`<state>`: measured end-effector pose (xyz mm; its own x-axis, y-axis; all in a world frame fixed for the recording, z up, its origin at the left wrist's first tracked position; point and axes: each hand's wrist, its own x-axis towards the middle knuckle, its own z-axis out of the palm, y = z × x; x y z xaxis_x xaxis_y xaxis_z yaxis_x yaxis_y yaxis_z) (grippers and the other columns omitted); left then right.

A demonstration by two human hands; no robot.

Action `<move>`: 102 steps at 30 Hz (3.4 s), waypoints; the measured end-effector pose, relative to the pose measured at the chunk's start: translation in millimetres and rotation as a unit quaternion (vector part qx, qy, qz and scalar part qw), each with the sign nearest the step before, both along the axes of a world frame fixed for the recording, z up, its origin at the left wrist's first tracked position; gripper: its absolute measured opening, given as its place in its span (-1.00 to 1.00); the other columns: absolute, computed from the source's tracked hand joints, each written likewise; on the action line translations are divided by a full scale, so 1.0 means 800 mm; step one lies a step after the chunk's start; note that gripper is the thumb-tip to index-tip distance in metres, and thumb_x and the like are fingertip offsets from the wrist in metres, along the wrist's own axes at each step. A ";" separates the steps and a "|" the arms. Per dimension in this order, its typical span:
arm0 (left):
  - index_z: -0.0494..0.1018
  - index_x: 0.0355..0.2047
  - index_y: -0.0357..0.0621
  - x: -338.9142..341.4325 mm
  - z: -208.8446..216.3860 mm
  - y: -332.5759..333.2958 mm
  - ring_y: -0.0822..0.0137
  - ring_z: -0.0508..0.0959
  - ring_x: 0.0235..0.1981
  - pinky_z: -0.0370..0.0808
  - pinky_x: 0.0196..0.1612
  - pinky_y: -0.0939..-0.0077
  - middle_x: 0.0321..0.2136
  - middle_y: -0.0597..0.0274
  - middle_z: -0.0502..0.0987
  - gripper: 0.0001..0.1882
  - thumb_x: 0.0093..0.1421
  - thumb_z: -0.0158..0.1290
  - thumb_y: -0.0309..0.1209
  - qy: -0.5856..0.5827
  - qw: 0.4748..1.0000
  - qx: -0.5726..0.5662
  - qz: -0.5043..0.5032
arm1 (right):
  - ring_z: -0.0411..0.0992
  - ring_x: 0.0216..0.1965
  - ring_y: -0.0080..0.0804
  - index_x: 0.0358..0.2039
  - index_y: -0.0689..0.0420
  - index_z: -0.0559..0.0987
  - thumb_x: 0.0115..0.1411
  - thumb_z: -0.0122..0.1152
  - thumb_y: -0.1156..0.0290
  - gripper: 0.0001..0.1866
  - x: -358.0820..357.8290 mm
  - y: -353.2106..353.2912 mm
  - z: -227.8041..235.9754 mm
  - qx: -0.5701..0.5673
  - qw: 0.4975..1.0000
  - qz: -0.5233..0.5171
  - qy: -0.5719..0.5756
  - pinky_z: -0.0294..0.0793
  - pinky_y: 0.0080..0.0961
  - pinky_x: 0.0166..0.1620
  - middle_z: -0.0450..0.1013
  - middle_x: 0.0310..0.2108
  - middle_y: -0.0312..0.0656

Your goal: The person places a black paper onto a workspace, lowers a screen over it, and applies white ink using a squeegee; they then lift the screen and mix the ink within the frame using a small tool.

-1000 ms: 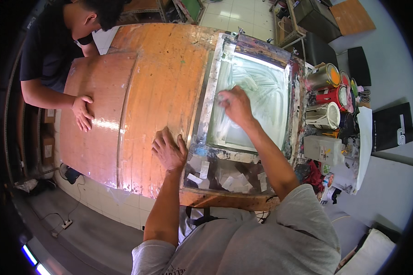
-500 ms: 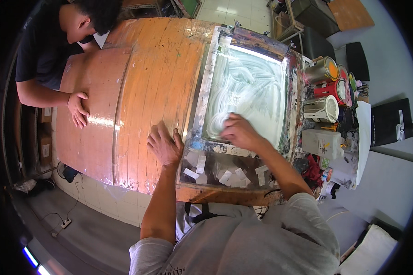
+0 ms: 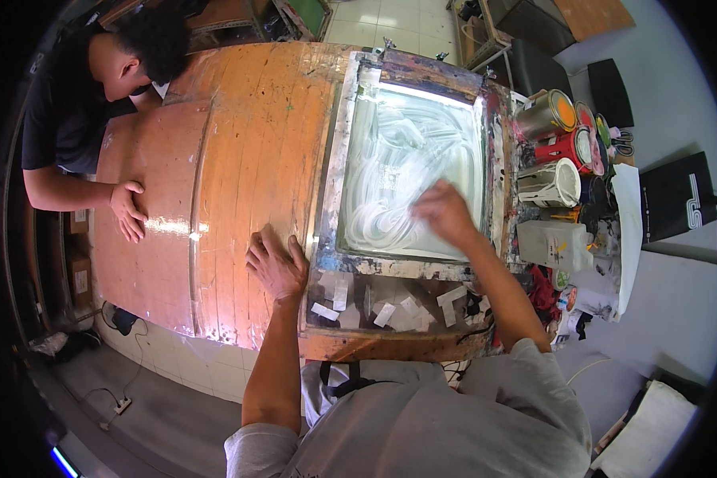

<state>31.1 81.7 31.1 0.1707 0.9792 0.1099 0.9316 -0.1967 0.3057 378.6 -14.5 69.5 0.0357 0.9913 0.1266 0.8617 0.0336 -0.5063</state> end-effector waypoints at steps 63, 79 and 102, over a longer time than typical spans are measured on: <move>0.27 0.31 -0.15 0.004 0.004 -0.001 -0.19 0.34 0.16 0.25 0.16 -0.13 0.19 -0.18 0.33 -0.34 0.36 -0.07 0.02 0.022 1.000 0.014 -0.015 | 0.41 -0.18 -0.33 -0.46 -0.15 0.73 -0.03 0.27 0.51 -0.80 0.040 -0.060 0.006 -0.031 0.986 -0.034 -0.160 0.37 -0.28 -0.11 0.59 -0.43 -0.44; 0.30 0.30 -0.11 0.006 -0.004 -0.002 -0.18 0.34 0.16 0.24 0.17 -0.09 0.22 -0.13 0.33 -0.35 0.34 -0.02 0.01 0.029 0.999 0.025 -0.009 | 0.42 -0.26 -0.28 -0.56 -0.16 0.69 -0.08 0.30 0.49 -0.84 -0.008 -0.010 -0.022 0.105 0.994 -0.005 -0.014 0.38 -0.23 -0.08 0.53 -0.52 -0.43; 0.30 0.30 -0.12 0.004 -0.009 -0.004 -0.18 0.33 0.19 0.25 0.17 -0.08 0.25 -0.15 0.33 -0.37 0.36 -0.04 0.00 0.043 0.999 0.029 -0.007 | 0.38 -0.28 -0.28 -0.60 -0.08 0.67 -0.09 0.33 0.51 -0.88 0.073 -0.047 0.007 0.096 0.981 -0.107 -0.132 0.31 -0.25 -0.13 0.55 -0.52 -0.40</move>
